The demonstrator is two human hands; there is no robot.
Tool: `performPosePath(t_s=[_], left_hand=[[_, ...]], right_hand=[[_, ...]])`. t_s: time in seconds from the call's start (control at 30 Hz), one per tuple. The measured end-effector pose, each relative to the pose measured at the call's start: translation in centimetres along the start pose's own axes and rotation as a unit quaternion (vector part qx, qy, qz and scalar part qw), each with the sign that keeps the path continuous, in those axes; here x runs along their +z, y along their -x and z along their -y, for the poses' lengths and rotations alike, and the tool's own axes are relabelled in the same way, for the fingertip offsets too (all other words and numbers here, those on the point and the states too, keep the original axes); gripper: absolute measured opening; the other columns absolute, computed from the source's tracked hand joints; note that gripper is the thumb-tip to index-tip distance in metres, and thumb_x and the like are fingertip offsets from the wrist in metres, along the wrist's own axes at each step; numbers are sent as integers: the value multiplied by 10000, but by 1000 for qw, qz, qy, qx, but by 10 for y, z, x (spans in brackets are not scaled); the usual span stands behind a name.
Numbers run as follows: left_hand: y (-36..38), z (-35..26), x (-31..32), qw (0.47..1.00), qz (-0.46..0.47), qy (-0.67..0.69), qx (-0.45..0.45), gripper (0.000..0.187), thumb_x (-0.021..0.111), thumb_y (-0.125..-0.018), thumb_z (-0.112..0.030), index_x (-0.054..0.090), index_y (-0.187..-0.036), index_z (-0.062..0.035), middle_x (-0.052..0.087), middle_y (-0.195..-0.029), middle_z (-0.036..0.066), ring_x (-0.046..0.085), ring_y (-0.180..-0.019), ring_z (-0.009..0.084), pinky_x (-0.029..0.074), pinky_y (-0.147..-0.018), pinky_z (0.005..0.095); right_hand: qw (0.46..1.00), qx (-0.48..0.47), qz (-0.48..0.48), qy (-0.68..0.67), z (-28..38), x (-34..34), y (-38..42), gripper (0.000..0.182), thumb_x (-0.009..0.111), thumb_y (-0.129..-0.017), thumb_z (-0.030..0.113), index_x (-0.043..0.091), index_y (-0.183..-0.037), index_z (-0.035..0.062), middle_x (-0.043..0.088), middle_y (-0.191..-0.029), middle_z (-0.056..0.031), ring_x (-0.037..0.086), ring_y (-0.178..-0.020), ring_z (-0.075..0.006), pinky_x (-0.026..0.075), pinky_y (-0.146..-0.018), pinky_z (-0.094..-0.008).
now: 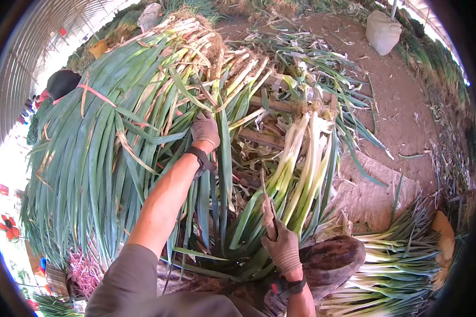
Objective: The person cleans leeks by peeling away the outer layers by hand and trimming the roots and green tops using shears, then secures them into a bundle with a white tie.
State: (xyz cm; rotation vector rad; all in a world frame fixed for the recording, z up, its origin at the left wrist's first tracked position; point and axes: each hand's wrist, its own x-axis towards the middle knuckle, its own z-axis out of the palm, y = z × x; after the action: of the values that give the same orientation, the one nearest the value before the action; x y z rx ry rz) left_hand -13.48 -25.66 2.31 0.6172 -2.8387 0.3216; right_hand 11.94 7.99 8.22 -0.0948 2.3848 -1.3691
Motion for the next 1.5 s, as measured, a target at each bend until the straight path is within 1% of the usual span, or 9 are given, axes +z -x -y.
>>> performPosePath(t_s=[0.1, 0.23, 0.27, 0.33, 0.37, 0.53, 0.7, 0.8, 1.5], left_hand=[[16, 7, -32, 997, 19, 26, 70, 448, 626, -885, -112, 517, -1300, 13, 591, -1123, 178, 657, -991, 319, 564, -783, 424], [113, 27, -106, 957, 170, 117, 202, 376, 658, -806, -6, 569, -1171, -9, 579, -1111, 256, 665, -975, 403, 584, -788, 467], [141, 35, -104, 949, 154, 116, 251, 444, 694, -752, 21, 530, -1165, 1, 571, -1074, 291, 691, -842, 426, 595, -744, 460], [194, 51, -120, 932, 140, 94, 320, 483, 658, -755, 54, 518, -1209, -31, 542, -1079, 261, 693, -807, 387, 593, -704, 448], [214, 52, -120, 933, 202, 87, 284, 548, 678, -745, 37, 500, -1256, -52, 529, -1080, 255, 689, -827, 383, 585, -713, 465], [270, 63, -146, 924, 254, 183, 221, 599, 690, -779, -28, 469, -1334, -70, 494, -1134, 248, 663, -865, 437, 564, -745, 517], [288, 59, -155, 910, 239, 253, 224, 655, 700, -774, -27, 463, -1383, -75, 482, -1162, 250, 641, -926, 464, 546, -798, 526], [276, 52, -146, 913, 246, 249, 209, 636, 694, -776, -21, 463, -1366, -70, 485, -1158, 259, 647, -898, 464, 551, -786, 525], [266, 34, -139, 906, 253, 252, 227, 593, 708, -769, -59, 472, -1312, -87, 549, -1068, 280, 655, -858, 481, 558, -758, 535]], right_hand=[[1000, -11, -8, -3, 8, -6, 2, 528, 740, -758, 151, 593, -1220, -57, 667, -876, -285, 683, -829, -441, 543, -750, -446], [1000, -19, 15, -14, 25, 3, 6, 532, 738, -771, 163, 585, -1231, -57, 662, -877, -293, 680, -826, -443, 543, -750, -452], [999, -21, 21, -16, 26, 7, 8, 533, 738, -775, 168, 583, -1234, -55, 661, -878, -295, 679, -827, -444, 543, -749, -454], [999, -30, 25, -10, 25, 17, 12, 540, 743, -779, 180, 578, -1240, -49, 662, -878, -296, 679, -833, -447, 543, -746, -459], [999, -34, 30, -6, 23, 21, 16, 544, 746, -781, 186, 576, -1243, -46, 662, -878, -296, 679, -836, -449, 543, -745, -462], [999, 2, 25, 23, 14, 34, 46, 567, 736, -785, 156, 555, -1280, -54, 668, -891, -294, 701, -833, -414, 546, -738, -444], [997, 45, 52, 23, 12, 43, 74, 596, 741, -795, 171, 535, -1311, -46, 667, -864, -295, 696, -824, -438, 545, -712, -460], [999, -15, 25, 38, 16, 48, 75, 587, 737, -801, 181, 540, -1306, -45, 662, -826, -290, 682, -805, -456, 545, -695, -468], [991, 5, -63, 120, -6, 60, -51, 376, 682, -813, 233, 570, -1065, -23, 663, -826, -296, 650, -843, -488, 518, -770, -557]])
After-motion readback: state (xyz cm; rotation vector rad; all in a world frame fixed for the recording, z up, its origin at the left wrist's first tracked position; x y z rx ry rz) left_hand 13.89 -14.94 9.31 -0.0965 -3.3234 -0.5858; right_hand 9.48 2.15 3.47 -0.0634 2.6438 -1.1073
